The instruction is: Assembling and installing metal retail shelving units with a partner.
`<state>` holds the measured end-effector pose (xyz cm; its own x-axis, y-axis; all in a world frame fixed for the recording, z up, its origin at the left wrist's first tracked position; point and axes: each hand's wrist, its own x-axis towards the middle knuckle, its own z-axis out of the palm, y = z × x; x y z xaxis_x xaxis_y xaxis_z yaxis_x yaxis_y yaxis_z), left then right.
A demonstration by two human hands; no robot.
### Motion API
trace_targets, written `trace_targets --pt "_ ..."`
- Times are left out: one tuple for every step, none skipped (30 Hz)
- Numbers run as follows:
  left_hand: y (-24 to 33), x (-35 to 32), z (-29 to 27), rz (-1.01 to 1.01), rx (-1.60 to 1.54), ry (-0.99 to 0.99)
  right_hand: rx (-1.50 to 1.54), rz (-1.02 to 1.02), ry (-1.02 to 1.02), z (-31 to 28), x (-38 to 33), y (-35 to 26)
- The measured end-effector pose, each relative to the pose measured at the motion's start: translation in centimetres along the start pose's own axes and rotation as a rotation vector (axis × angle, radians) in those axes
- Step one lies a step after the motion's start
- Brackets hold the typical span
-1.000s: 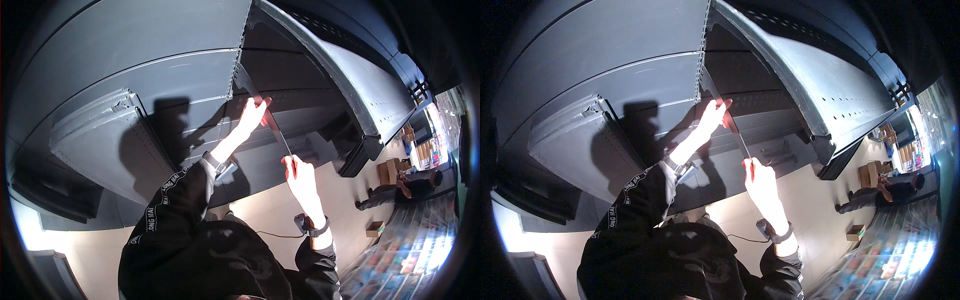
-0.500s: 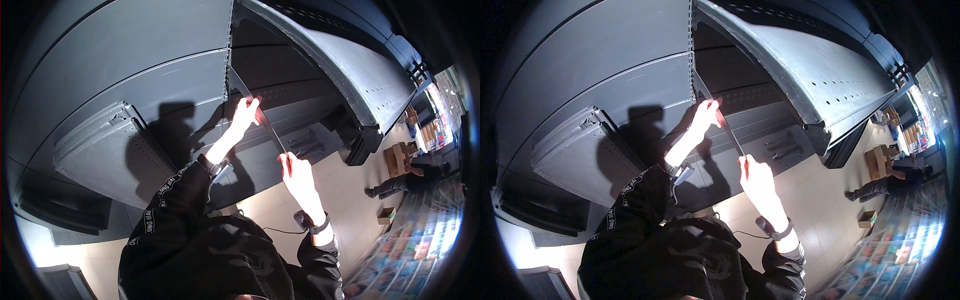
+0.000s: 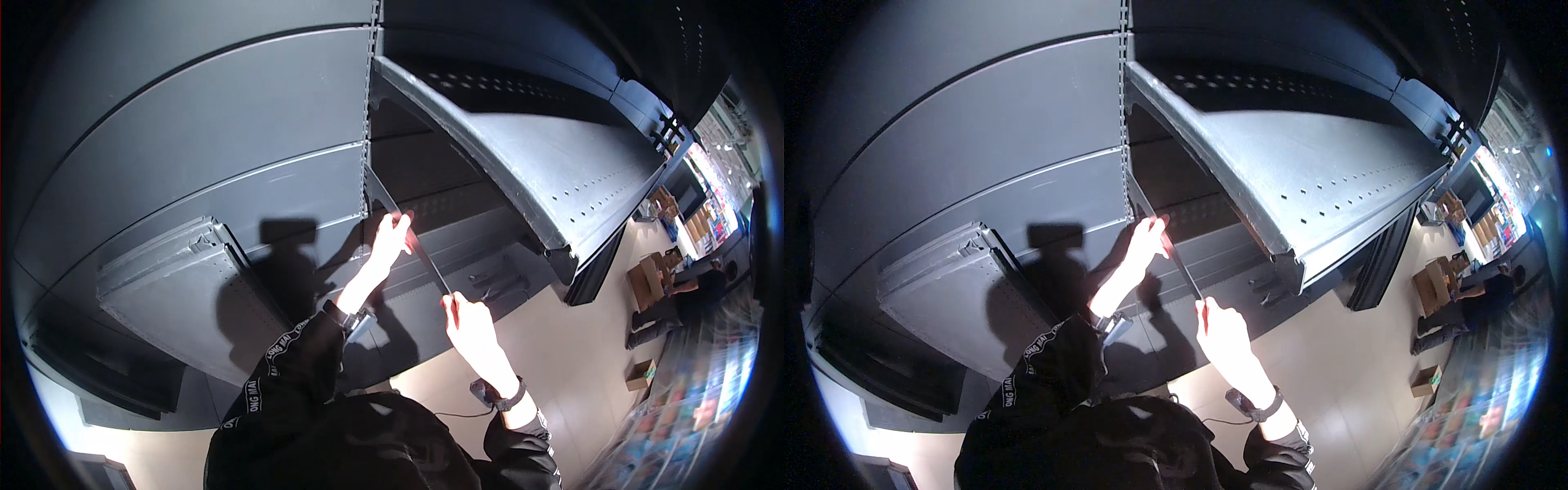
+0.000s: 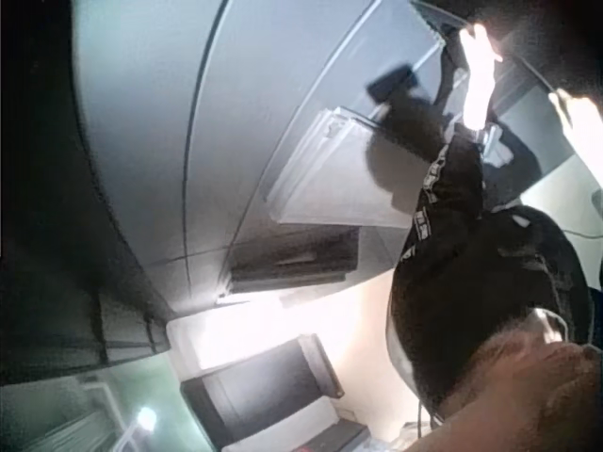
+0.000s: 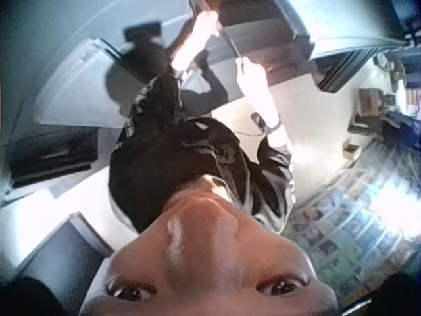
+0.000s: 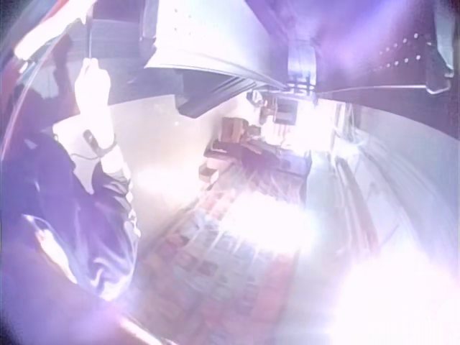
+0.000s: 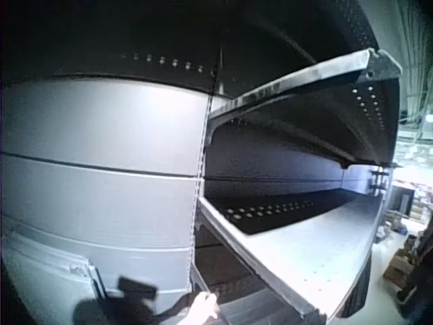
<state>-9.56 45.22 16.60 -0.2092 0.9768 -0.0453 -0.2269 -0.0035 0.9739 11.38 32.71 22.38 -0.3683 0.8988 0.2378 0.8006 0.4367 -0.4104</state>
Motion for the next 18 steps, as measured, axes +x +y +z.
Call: trace_targets --pt "0.00 -0.04 0.03 0.053 0.011 0.008 0.009 -0.060 0.054 -0.09 -0.01 -0.04" --pt "-0.02 -0.03 0.04 0.026 0.001 0.005 0.009 -0.051 0.028 -0.14 -0.02 -0.06" --pt "-0.03 -0.04 0.07 0.072 0.015 0.001 0.009 -0.038 -0.001 -0.24 -0.03 -0.08" --pt "-0.08 -0.03 0.07 0.063 0.001 0.015 0.011 -0.039 0.001 -0.27 -0.04 -0.09" --pt "-0.12 -0.02 0.11 0.034 -0.018 0.013 0.020 -0.043 0.007 -0.34 -0.04 -0.08" --pt "-0.17 0.01 0.10 0.054 -0.012 0.028 0.029 -0.047 0.012 -0.36 -0.04 -0.09" --pt "-0.21 0.02 0.11 0.066 0.012 0.029 0.030 -0.047 0.010 -0.38 -0.04 -0.09" --pt "-0.24 0.06 0.11 0.070 0.020 0.016 0.017 -0.043 0.008 -0.38 -0.05 -0.10" --pt "-0.26 0.06 0.10 0.074 0.035 0.034 0.008 -0.023 -0.014 -0.36 -0.05 -0.11" --pt "-0.26 0.08 0.11 0.095 0.037 0.019 0.004 -0.044 0.004 -0.34 -0.05 -0.12" --pt "-0.26 0.09 0.11 0.083 0.039 0.012 0.001 -0.036 0.002 -0.28 -0.06 -0.13" --pt "-0.24 0.09 0.12 0.112 0.035 0.008 -0.002 -0.026 -0.002 -0.23 -0.06 -0.13" --pt "-0.20 0.12 0.14 0.127 0.048 0.011 -0.002 -0.025 -0.009 -0.17 -0.08 -0.12" --pt "-0.18 0.08 0.16 0.102 0.057 0.003 0.005 -0.018 -0.008 -0.11 -0.09 -0.11" --pt "-0.14 0.11 0.19 0.137 0.060 0.016 0.000 0.038 -0.043 -0.06 -0.12 -0.05" --pt "-0.14 0.09 0.21 0.152 0.052 0.014 0.009 -0.012 -0.009 0.03 -0.17 0.01" --pt "-0.16 0.04 0.26 0.135 0.045 0.008 0.007 -0.022 0.002 0.08 -0.20 0.11" --pt "-0.18 0.09 0.27 0.150 0.038 0.014 0.011 -0.014 0.003 0.19 -0.30 0.20"
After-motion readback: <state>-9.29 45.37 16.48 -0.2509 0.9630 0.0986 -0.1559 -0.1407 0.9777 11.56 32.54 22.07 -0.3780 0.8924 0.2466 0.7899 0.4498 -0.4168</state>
